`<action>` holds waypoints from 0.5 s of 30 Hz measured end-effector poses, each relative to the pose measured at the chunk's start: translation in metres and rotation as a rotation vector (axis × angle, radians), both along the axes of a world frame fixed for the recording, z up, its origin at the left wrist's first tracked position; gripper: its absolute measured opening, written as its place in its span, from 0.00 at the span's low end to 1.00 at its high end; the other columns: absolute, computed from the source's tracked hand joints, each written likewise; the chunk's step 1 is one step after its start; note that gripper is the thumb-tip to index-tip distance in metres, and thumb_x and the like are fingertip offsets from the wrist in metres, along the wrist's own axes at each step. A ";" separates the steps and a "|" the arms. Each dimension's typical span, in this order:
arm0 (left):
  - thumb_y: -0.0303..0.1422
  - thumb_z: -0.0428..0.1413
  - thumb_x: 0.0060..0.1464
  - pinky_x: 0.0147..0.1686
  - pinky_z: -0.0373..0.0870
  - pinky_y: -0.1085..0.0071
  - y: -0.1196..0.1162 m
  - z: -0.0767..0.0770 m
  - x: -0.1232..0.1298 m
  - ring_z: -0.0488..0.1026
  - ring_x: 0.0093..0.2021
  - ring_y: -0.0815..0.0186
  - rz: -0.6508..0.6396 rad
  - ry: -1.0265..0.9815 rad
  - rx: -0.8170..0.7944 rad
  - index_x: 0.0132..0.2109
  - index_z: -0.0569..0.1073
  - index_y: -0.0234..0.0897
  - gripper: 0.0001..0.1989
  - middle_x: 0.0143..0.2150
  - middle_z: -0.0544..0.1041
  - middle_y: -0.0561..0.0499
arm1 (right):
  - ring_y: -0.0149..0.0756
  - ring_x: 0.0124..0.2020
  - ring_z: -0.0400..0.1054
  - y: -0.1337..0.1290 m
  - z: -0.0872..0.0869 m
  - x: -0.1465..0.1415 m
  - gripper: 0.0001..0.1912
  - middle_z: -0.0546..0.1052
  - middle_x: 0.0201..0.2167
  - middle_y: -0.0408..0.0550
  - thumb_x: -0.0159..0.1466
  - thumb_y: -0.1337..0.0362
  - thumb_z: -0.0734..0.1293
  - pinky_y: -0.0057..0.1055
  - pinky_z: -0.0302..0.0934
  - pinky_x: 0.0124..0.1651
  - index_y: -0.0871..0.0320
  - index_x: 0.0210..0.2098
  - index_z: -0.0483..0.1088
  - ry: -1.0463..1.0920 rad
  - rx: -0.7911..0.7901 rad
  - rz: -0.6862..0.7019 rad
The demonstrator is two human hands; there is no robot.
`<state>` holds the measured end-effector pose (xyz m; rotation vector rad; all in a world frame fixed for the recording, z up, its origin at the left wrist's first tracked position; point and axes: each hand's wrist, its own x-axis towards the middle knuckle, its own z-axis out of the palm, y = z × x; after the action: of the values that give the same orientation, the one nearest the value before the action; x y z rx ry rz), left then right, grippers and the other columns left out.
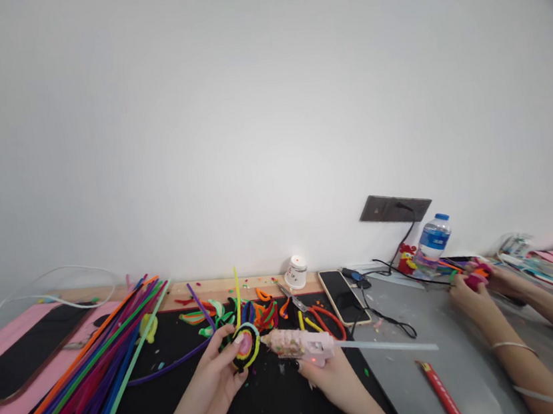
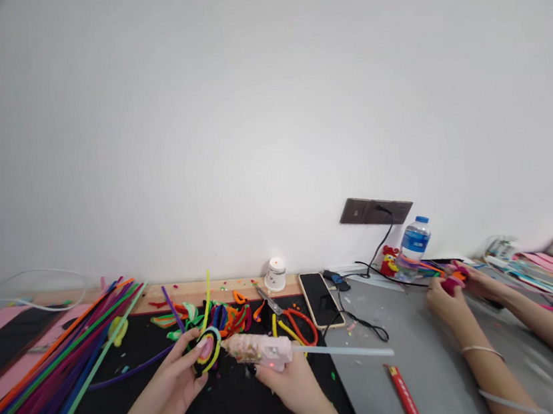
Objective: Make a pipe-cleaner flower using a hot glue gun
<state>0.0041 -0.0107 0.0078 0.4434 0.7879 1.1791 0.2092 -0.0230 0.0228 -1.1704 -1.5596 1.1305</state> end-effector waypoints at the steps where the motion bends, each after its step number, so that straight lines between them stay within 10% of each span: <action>1: 0.26 0.61 0.47 0.26 0.69 0.77 0.000 0.000 0.000 0.73 0.29 0.72 0.001 0.004 -0.005 0.41 0.67 0.43 0.15 0.33 0.76 0.54 | 0.44 0.41 0.72 0.000 0.001 0.000 0.17 0.79 0.39 0.51 0.51 0.70 0.66 0.38 0.65 0.47 0.59 0.42 0.75 0.010 0.003 -0.001; 15: 0.26 0.63 0.44 0.25 0.68 0.79 0.001 0.003 0.001 0.75 0.28 0.72 0.053 0.037 -0.048 0.43 0.67 0.42 0.19 0.34 0.79 0.54 | 0.44 0.42 0.71 -0.001 0.007 -0.003 0.17 0.78 0.40 0.51 0.52 0.69 0.66 0.38 0.63 0.49 0.59 0.41 0.75 -0.014 -0.007 0.037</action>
<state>0.0055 -0.0096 0.0110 0.4076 0.8622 1.2020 0.2058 -0.0245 0.0300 -1.1611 -1.5953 1.1546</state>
